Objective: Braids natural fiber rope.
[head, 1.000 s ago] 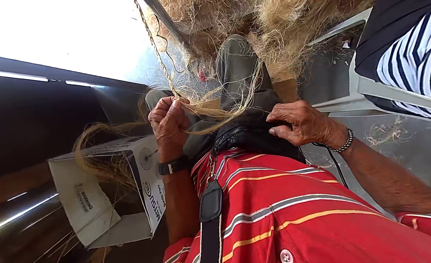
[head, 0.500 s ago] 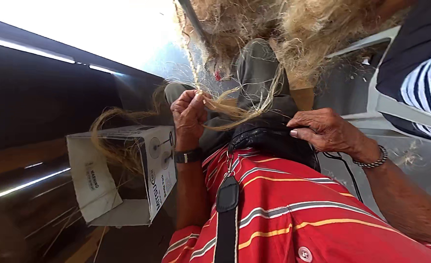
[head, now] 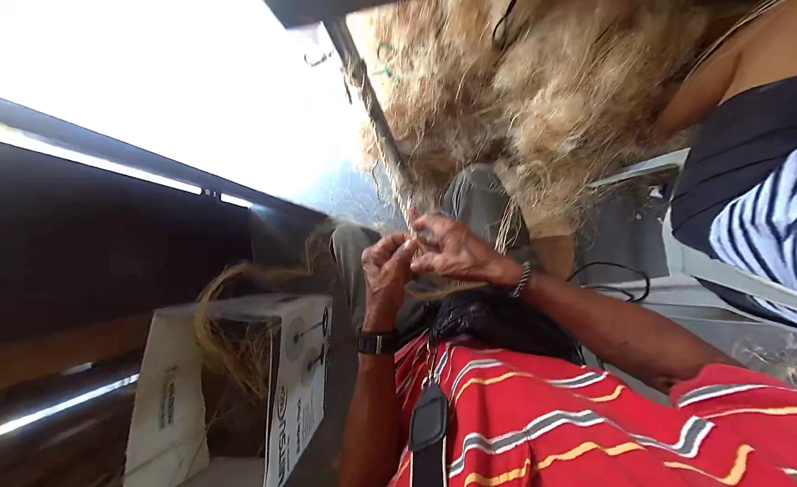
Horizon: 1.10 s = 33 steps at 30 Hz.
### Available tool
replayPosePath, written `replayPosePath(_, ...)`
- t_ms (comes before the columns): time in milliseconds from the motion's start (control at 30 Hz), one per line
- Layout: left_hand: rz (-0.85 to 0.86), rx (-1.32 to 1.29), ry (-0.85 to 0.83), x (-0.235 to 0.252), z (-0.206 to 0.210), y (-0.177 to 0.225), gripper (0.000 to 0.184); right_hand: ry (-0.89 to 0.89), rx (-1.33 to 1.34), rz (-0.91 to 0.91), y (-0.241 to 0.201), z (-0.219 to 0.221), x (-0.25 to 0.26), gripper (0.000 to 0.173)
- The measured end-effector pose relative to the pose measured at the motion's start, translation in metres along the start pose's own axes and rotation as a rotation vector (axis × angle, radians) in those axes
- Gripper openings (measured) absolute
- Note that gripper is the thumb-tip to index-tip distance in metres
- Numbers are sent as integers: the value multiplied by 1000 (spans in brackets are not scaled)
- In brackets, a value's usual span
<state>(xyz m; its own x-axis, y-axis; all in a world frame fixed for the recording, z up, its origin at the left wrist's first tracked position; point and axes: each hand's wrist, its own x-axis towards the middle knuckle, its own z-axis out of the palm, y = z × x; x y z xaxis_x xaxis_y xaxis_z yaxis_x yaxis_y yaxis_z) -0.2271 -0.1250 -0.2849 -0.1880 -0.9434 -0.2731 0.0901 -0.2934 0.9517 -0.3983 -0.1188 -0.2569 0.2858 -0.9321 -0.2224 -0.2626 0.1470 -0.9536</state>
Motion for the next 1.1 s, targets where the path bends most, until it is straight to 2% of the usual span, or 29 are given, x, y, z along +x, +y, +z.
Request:
replayPosePath(67, 34, 74, 20, 3, 0, -2, 11, -47, 80, 105, 4, 4, 12, 41)
replayPosePath(233, 90, 177, 52, 3, 1, 0, 12, -36, 239, 250, -1, 1, 14, 32)
replayPosePath(533, 116, 296, 68, -1, 2, 1, 11, -112, 300, 303, 3, -5, 20, 25)
replayPosePath(667, 125, 311, 66, -2, 2, 1, 11, -42, 256, 271, 11, -2, 21, 16)
replayPosePath(833, 124, 327, 111, -3, 0, -1, 7, 76, 133, 104, 19, 6, 22, 11)
replayPosePath(1000, 142, 391, 117, 2, 7, 0, 11, 125, 14, -85, 26, -3, 25, 15)
replayPosePath(1100, 112, 464, 110, -4, 12, 10, 15, 72, -49, -51, 9, -13, 20, 17)
